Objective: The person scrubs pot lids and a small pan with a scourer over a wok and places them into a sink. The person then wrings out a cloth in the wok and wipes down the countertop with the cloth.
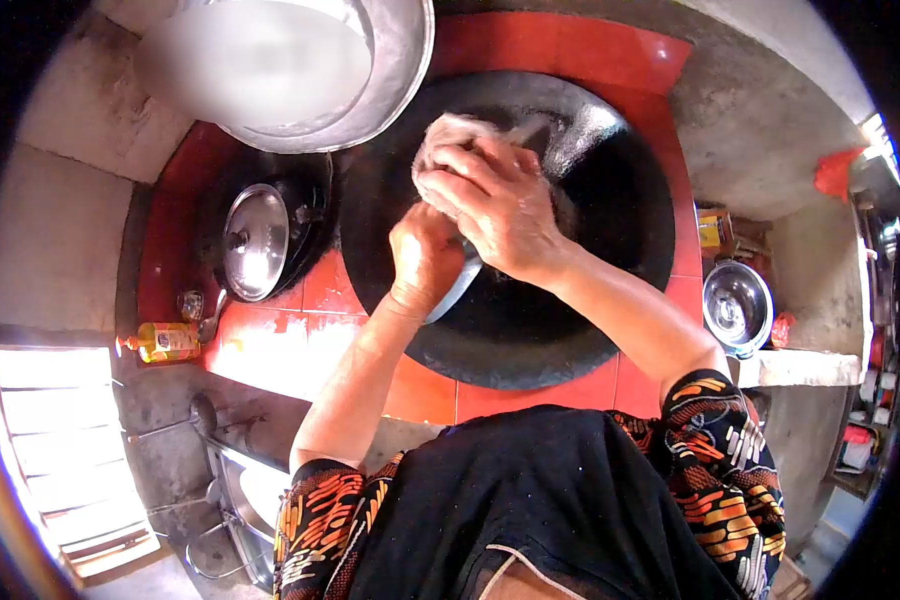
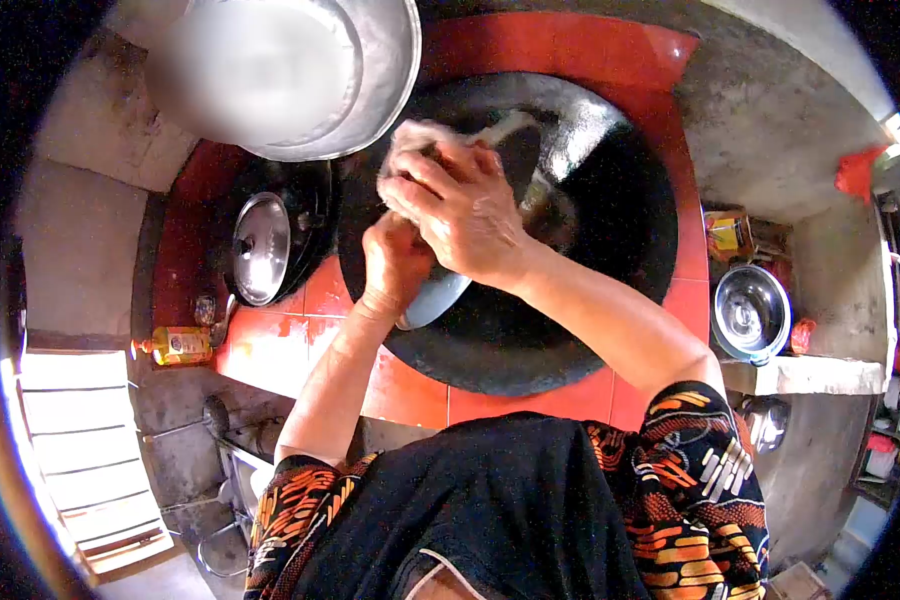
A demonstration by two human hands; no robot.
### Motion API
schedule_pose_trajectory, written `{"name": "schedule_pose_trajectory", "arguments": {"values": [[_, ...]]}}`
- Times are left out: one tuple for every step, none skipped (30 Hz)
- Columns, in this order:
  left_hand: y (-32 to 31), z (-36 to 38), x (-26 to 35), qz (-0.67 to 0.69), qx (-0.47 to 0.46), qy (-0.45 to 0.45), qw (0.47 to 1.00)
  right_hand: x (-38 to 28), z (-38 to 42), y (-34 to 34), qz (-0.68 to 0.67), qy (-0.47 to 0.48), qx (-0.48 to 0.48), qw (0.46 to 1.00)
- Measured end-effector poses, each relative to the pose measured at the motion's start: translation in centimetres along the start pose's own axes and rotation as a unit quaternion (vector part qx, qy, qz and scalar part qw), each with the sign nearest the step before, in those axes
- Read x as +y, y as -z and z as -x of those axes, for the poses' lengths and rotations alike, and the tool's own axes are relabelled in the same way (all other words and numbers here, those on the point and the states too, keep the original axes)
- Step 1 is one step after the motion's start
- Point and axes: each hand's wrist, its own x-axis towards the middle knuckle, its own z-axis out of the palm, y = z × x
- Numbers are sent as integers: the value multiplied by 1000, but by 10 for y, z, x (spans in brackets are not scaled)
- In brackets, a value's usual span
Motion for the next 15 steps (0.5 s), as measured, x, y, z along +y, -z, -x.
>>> {"name": "schedule_pose_trajectory", "arguments": {"values": [[-6, 7, -4, -12, -18, -22, 1000, 6, 5, -9, 13, -16, 1, 1000], [-5, 15, -8, -7, -54, -44, 998, 14, 8, -18, 25, -30, 1, 999], [-4, 19, -2, 5, -45, -30, 999, 26, 12, -22, 16, -36, -3, 999], [-4, 23, 3, 18, -36, -13, 999, 30, 16, -21, -1, -56, 24, 998], [-4, 25, 2, 12, -24, -22, 999, 38, 19, -21, 18, -49, 25, 998], [-4, 26, 1, 21, -17, -23, 999, 44, 24, -22, 37, -45, 25, 998], [-3, 28, 2, 31, -13, -23, 999, 49, 26, -24, 34, -85, 27, 995], [-4, 30, 1, 41, -8, -24, 999, 52, 26, -27, 38, -86, 37, 995], [-3, 31, -3, 38, -28, -17, 999, 53, 23, -27, 36, -77, 45, 995], [-3, 31, -4, 48, -31, -15, 998, 53, 21, -26, 33, -69, 52, 996], [-3, 29, -5, 55, -32, -13, 998, 55, 19, -27, -3, -98, 47, 994], [-3, 27, -7, 62, -32, -12, 997, 58, 16, -28, -41, -126, 43, 990], [-4, 29, -11, 50, -34, -10, 998, 60, 15, -31, -78, -155, 39, 984], [-2, 28, -11, 54, -32, -6, 998, 67, 14, -35, -99, -172, 62, 978], [2, 27, -8, 58, -29, -3, 998, 75, 14, -37, -117, -213, 67, 968]]}}
